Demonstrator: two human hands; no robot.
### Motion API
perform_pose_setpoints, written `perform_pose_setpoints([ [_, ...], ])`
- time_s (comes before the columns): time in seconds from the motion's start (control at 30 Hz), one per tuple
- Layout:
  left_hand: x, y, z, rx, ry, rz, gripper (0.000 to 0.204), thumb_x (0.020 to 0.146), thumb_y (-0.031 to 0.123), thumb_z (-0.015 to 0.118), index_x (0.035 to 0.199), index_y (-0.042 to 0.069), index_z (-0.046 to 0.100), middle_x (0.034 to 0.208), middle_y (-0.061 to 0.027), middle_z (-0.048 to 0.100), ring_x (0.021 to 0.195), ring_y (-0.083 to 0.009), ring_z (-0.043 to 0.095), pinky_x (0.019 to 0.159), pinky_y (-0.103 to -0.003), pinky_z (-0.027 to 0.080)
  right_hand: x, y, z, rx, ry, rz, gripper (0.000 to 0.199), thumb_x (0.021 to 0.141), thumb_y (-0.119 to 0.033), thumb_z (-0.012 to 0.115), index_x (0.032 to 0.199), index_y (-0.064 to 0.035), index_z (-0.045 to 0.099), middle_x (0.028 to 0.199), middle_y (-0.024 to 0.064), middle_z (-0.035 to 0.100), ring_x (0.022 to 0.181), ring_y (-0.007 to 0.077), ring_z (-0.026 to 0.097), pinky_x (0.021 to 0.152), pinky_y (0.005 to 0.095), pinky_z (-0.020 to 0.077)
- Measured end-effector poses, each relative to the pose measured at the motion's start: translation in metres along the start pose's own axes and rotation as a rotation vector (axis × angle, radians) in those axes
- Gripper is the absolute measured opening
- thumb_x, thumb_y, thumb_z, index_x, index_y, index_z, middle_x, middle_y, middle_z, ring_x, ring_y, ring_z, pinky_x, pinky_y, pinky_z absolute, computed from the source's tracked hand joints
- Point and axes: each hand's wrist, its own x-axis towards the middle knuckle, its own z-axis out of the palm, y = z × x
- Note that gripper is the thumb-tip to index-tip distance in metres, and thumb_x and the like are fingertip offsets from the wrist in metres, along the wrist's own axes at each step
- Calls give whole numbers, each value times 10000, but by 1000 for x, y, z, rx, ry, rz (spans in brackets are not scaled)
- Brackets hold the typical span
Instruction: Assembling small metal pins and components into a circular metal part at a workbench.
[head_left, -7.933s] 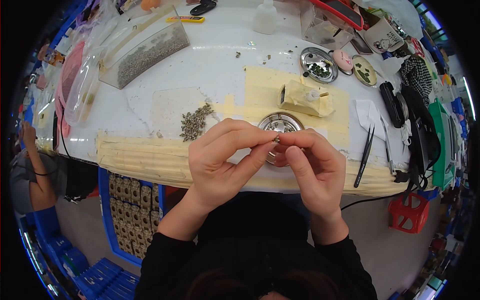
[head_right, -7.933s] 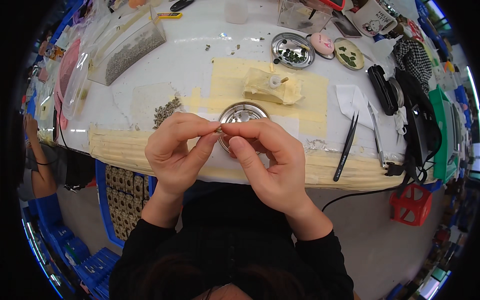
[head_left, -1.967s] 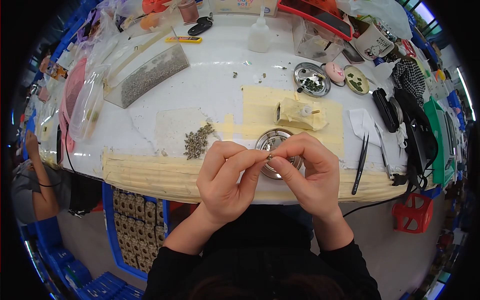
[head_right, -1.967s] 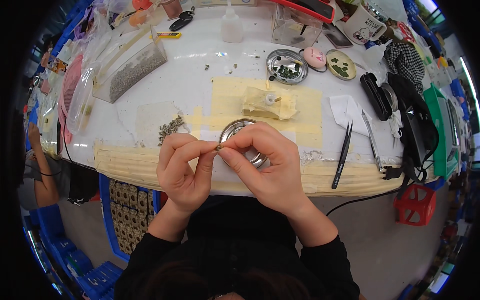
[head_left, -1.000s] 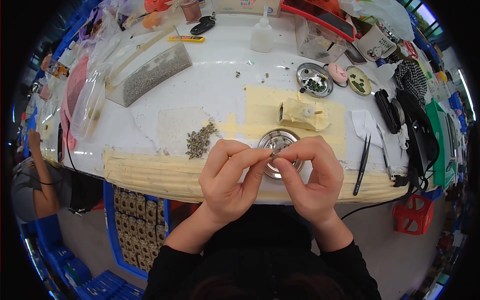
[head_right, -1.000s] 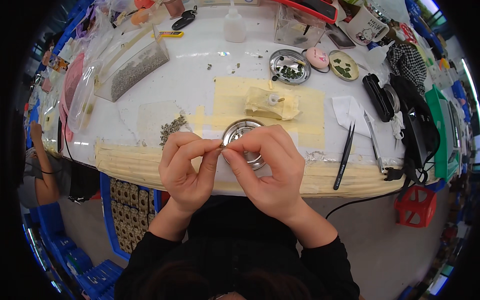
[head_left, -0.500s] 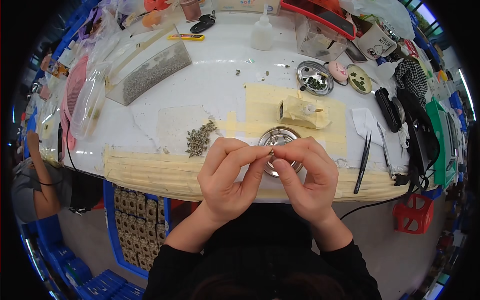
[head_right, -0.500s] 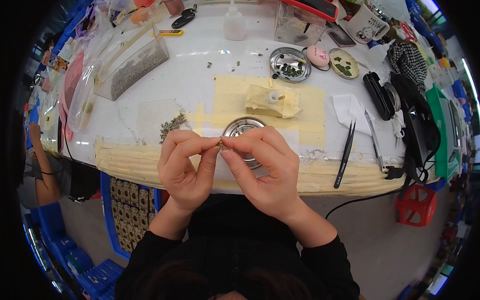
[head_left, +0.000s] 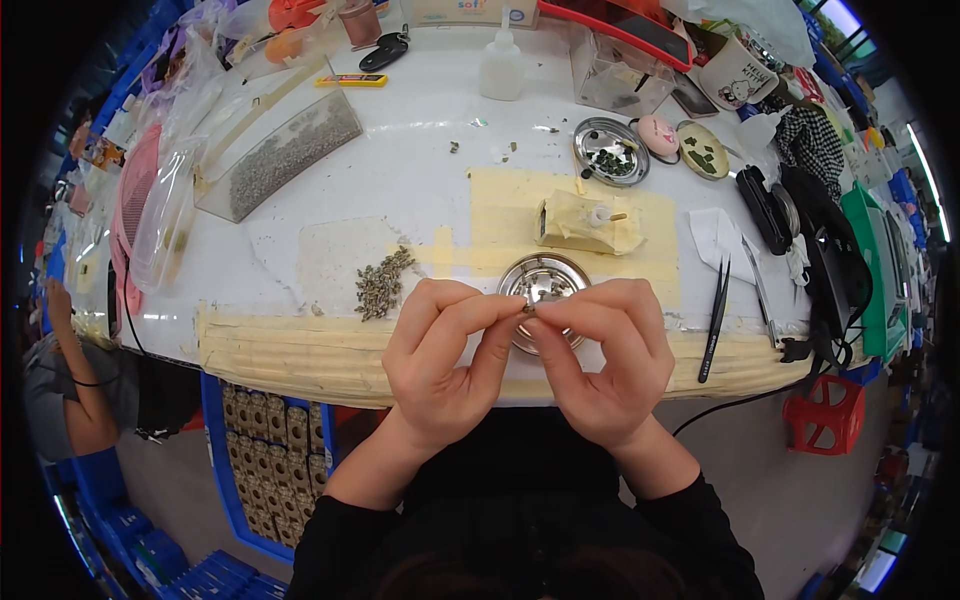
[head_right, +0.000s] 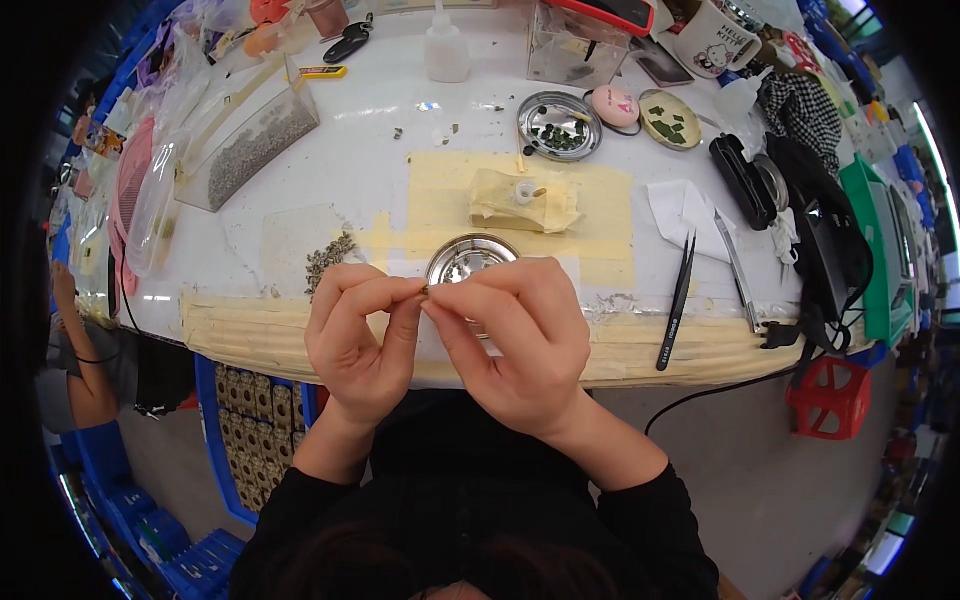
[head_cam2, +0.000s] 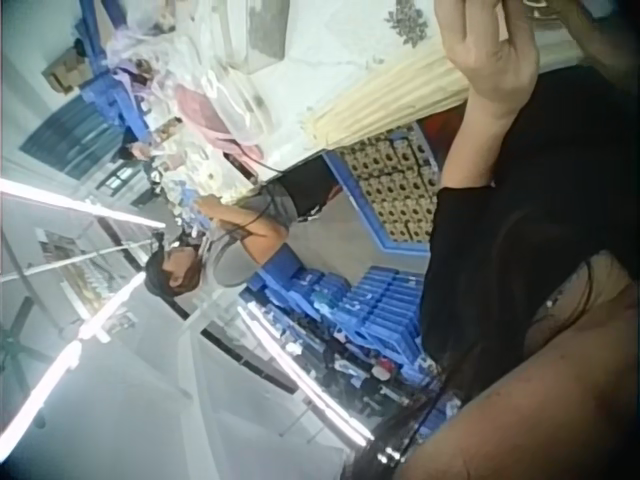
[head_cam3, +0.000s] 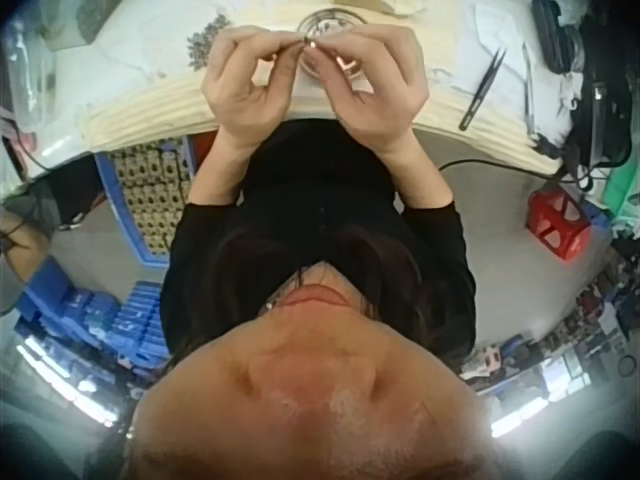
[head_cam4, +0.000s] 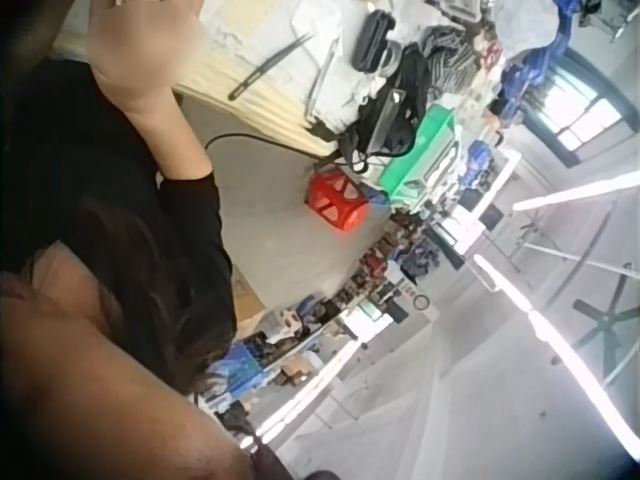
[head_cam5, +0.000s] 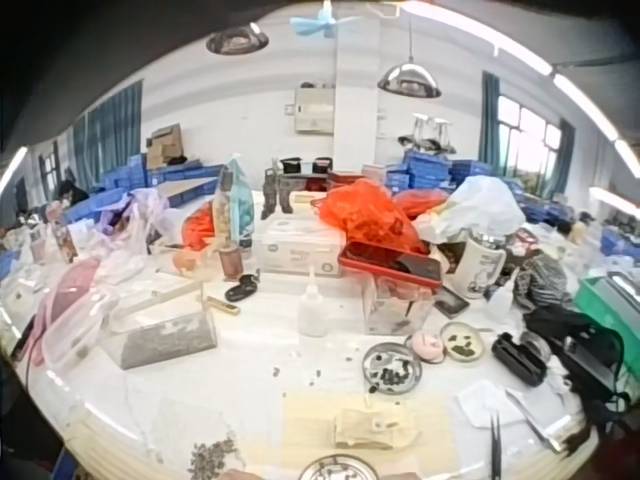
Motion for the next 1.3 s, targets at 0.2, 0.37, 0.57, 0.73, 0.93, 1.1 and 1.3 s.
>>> perform_pose_setpoints([
  [0.2,-1,-1,1,-40,15,-69,207,776,-86,751,963,-5,717,848,-82,612,731,-184,601,621,-267,476,-4,7,5,-72,46,-151,291,706,23,804,982,-40,737,860,51,647,717,207,590,601,299,462],
  [0.37,-2,0,-2,-58,12,-52,214,770,-85,758,964,-2,721,841,-79,606,719,-180,591,619,-269,474,-1,1,-2,174,-84,168,194,788,10,769,976,-6,724,852,74,645,732,178,609,628,277,486],
  [0.57,1,0,-1,-35,-13,48,220,762,-93,761,960,-4,724,836,-75,601,708,-182,580,613,-270,469,1,3,-7,415,-175,382,103,818,-9,758,901,10,701,852,83,644,752,172,618,644,267,497],
  [0.73,-1,0,2,-3,-9,-22,207,774,-89,756,960,-8,716,844,-83,609,715,-189,590,616,-272,473,-1,2,-2,-55,7,-62,199,740,12,789,924,-25,723,842,63,639,721,203,601,616,291,482],
  [0.93,-1,0,1,-18,-11,-54,197,780,-84,752,959,-13,711,844,-86,613,720,-192,596,622,-273,477,-3,6,3,-88,35,-122,270,708,16,805,965,-36,740,842,58,643,728,207,594,600,299,477],
  [1.1,-2,-1,0,-39,0,-19,209,766,-85,758,957,-8,719,834,-81,608,715,-186,587,614,-272,469,-1,0,0,156,-38,163,200,764,12,788,957,-15,743,838,71,646,721,187,604,594,285,488],
  [1.3,0,0,0,5,-5,33,232,755,-91,762,967,-3,724,820,-72,595,702,-184,569,598,-274,455,-3,6,-2,245,-107,246,179,782,12,777,957,-3,742,820,76,642,715,181,608,593,276,487],
])
